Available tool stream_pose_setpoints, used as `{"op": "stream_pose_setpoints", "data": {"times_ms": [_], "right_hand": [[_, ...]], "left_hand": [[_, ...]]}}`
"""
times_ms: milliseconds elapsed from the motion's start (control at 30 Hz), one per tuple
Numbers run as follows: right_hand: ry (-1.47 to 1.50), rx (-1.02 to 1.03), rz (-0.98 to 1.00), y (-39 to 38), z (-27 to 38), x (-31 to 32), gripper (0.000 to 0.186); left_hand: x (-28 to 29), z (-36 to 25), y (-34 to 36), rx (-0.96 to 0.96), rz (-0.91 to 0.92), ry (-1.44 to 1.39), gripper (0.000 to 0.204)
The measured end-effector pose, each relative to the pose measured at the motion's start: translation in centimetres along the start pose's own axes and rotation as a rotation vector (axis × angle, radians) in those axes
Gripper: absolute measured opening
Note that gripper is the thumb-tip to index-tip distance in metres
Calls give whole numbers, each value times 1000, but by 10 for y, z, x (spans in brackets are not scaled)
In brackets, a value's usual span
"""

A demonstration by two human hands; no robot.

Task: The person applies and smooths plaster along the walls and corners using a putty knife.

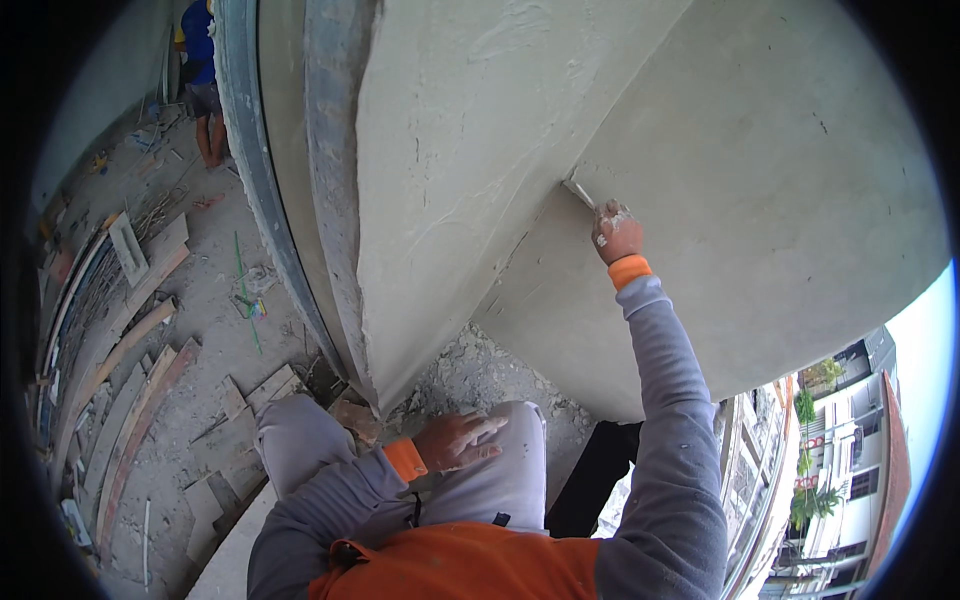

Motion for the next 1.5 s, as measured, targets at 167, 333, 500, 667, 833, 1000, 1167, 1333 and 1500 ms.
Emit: {"op": "stream_pose_setpoints", "data": {"times_ms": [167, 333, 500, 667, 833, 1000, 1167, 1333, 1500], "right_hand": [[-26, -14, -38, 23, -13, 30, 8], [-68, -33, -85, 43, -33, 59, 9], [-129, -19, -167, 65, -51, 84, 10], [-195, -61, -127, 93, -80, 103, 15], [-220, -89, -119, 126, -102, 134, 19], [-288, -101, -118, 152, -130, 155, 19], [-324, -131, -92, 179, -148, 185, 22], [-394, -213, -68, 209, -190, 212, 29], [-453, -293, -84, 231, -215, 242, 36]], "left_hand": [[1, -2, 0, -9, -6, -15, 50], [1, -6, 0, -12, -5, -25, 50], [1, -7, 0, 87, 81, -26, 48], [7, -14, 0, -64, -77, -9, 47], [6, -8, -1, -57, -75, -37, 48], [0, -1, -2, -4, -33, -40, 50], [0, 4, 0, 134, 75, -67, 50], [-2, 6, 1, 87, 49, -81, 53], [-4, 9, -1, 64, 42, -105, 56]]}}
Point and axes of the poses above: each hand's wrist, its own y-axis towards the middle knuckle, its own x-axis out of the back of the hand, z = x × y, the point moved 8 cm from there along y, towards the middle knuckle, and after that the axes turned 7 degrees about -y, right-handed, at the moved point
